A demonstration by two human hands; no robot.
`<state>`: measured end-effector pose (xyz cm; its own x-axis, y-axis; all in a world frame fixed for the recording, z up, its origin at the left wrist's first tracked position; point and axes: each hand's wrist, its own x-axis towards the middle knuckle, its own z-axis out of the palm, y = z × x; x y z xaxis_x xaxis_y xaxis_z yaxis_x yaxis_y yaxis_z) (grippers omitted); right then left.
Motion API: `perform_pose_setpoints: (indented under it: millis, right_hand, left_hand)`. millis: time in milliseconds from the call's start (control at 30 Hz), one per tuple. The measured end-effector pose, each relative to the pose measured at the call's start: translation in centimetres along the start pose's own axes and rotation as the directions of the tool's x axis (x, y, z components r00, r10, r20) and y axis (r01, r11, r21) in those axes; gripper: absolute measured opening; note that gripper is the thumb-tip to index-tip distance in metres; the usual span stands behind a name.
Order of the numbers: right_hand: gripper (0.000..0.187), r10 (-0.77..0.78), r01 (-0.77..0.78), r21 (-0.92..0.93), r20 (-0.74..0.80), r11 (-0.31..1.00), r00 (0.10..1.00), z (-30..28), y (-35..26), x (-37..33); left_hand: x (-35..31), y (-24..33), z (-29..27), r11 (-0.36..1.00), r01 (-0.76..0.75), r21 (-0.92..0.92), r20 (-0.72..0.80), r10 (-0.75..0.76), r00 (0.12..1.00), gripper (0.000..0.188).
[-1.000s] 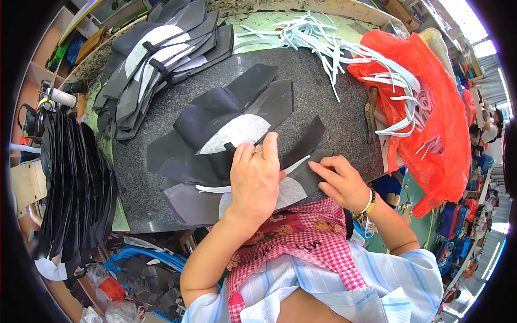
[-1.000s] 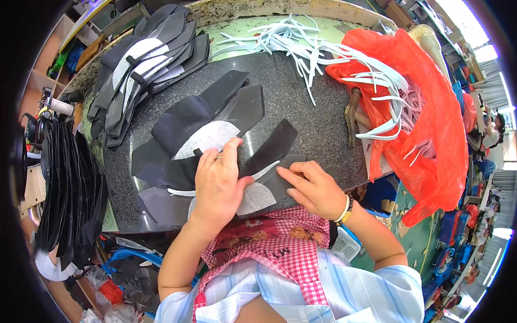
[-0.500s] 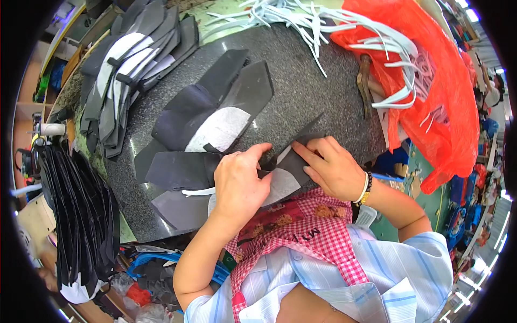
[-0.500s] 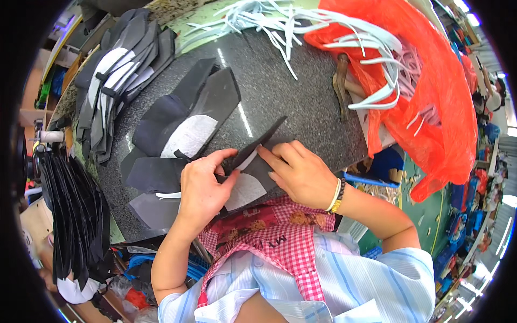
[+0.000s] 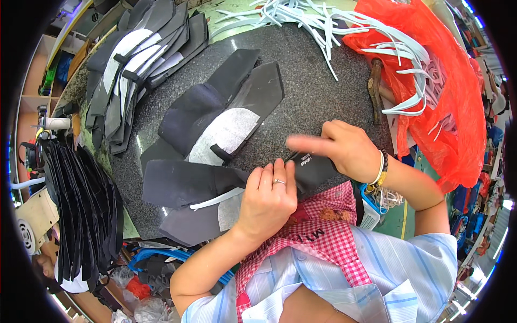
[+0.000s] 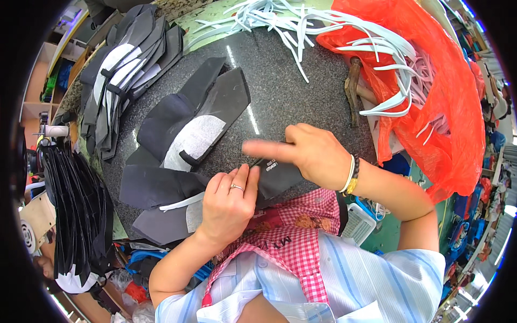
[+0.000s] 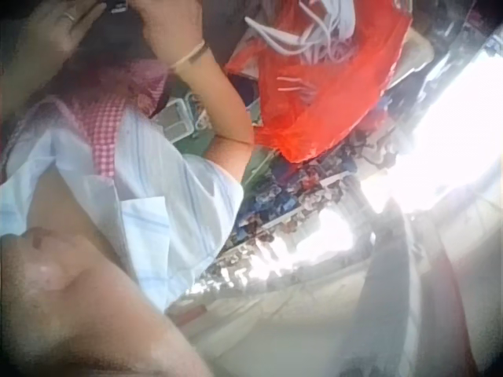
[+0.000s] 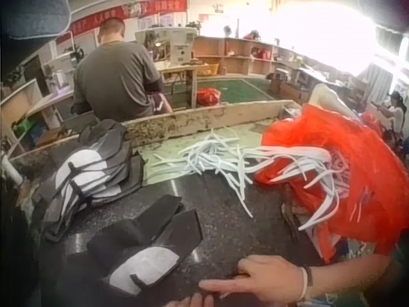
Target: The person takes shoe upper components from a stack, manually applies white adhesive strips along the edges, and presses them down with their hands.
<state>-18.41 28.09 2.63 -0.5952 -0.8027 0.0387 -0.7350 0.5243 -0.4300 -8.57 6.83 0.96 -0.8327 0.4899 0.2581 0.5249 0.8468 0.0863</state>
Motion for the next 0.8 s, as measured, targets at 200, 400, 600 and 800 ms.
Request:
perform_pose_setpoints:
  millis: [200,400,600,800]
  right_hand:
    - [0.057,-0.291,0.294,-0.256,0.048,0.921,0.955,-0.7,2.1,-0.1]
    - [0.060,-0.122,0.117,0.568,-0.030,0.815,0.992,3.0,-1.6,1.3]
    - [0.051,-0.259,0.232,0.241,0.084,0.942,0.962,3.5,-2.2,1.0]
    - [0.042,-0.164,0.116,0.475,0.062,0.872,0.984,3.8,-6.6,3.4]
  left_hand:
    - [0.3,0.3,-0.2,0.998,0.000,0.066,0.070,-0.005,0.998,0.039]
    - [-0.6,-0.4,-1.4,0.992,-0.064,0.106,-0.004,0.065,0.998,0.038]
    - [-7.8,-4.5,-4.7,0.991,0.127,0.043,0.125,-0.131,0.983,0.038]
    - [-9.1,-4.6,-3.7,0.993,0.110,0.038,0.026,-0.111,0.994,0.037]
